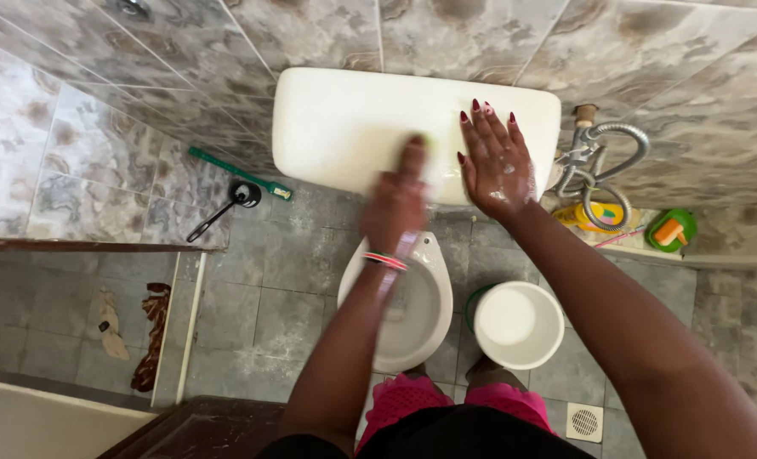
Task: The person cleans the toilet tank, an external pipe, and various soap dishes using a sponge, a brush, and a toothbrush with soapy water from a bucket.
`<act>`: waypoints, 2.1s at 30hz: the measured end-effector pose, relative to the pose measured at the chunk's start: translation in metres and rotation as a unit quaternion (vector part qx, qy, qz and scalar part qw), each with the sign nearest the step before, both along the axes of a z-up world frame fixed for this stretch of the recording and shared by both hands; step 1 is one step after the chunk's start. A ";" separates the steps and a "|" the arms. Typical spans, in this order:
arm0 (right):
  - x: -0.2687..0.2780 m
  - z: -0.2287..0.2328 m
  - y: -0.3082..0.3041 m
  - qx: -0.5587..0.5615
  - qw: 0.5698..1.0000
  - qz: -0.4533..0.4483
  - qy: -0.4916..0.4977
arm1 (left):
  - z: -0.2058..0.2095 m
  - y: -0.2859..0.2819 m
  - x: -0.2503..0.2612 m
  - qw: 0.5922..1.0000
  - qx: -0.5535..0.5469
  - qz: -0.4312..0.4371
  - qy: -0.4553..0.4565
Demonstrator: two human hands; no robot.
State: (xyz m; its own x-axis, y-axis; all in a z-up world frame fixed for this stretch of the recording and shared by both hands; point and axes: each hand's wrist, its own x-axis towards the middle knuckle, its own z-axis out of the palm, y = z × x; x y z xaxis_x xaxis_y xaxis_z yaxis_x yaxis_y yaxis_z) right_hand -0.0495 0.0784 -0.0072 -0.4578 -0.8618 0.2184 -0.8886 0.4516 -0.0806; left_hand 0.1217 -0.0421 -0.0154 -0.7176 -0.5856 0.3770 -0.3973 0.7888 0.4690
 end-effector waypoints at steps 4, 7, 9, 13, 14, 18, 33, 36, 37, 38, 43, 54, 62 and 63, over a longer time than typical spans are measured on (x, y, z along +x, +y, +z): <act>0.004 0.005 -0.013 0.033 0.994 0.100 0.038 | 0.017 -0.116 0.010 0.945 0.191 0.214 -0.159; 0.016 0.009 -0.027 0.023 0.991 0.130 0.002 | 0.004 -0.092 -0.012 0.982 0.094 0.130 -0.099; 0.018 0.013 -0.036 0.063 0.988 0.135 0.044 | -0.004 -0.039 -0.009 0.995 0.027 0.052 -0.076; 0.021 0.020 -0.051 0.065 0.989 0.133 -0.001 | -0.015 -0.072 0.052 0.996 -0.058 0.040 0.061; 0.026 0.018 -0.062 0.087 0.988 0.128 0.004 | -0.018 -0.110 0.055 0.995 0.024 0.092 -0.041; 0.048 0.018 -0.085 0.178 0.977 0.107 0.049 | -0.017 -0.238 0.009 0.987 -0.140 0.069 0.020; 0.057 0.019 -0.098 0.168 0.979 0.109 0.039 | -0.020 -0.241 0.022 0.997 0.042 0.001 -0.069; 0.056 0.019 -0.097 0.164 0.980 0.107 0.022 | -0.040 -0.176 0.095 0.986 0.140 0.064 -0.059; 0.057 0.018 -0.096 0.163 0.980 0.108 0.025 | -0.046 -0.177 0.101 0.986 0.140 0.065 -0.056; 0.057 0.017 -0.097 0.162 0.980 0.109 0.026 | -0.053 -0.181 0.106 0.976 0.189 0.086 -0.068; 0.058 0.014 -0.096 0.134 0.984 0.115 0.026 | -0.070 -0.220 0.075 0.960 0.254 0.073 0.093; 0.027 -0.019 -0.065 -0.140 0.966 0.111 -0.187 | -0.044 -0.092 0.061 0.958 0.176 0.225 -0.035; 0.023 -0.044 -0.041 -0.440 0.862 -0.016 -0.253 | -0.067 0.033 0.010 0.991 0.058 0.064 0.105; 0.019 -0.037 -0.032 -0.455 0.841 0.008 -0.292 | -0.067 0.038 0.003 0.997 0.019 0.068 0.045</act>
State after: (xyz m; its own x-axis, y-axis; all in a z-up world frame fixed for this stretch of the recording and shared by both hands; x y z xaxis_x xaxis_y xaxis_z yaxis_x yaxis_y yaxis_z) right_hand -0.0302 0.0464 -0.0442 -0.7054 -0.4668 0.5333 -0.5830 -0.0456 -0.8112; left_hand 0.1248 -0.0041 -0.0829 -0.5955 -0.6897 0.4120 -0.4539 0.7120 0.5358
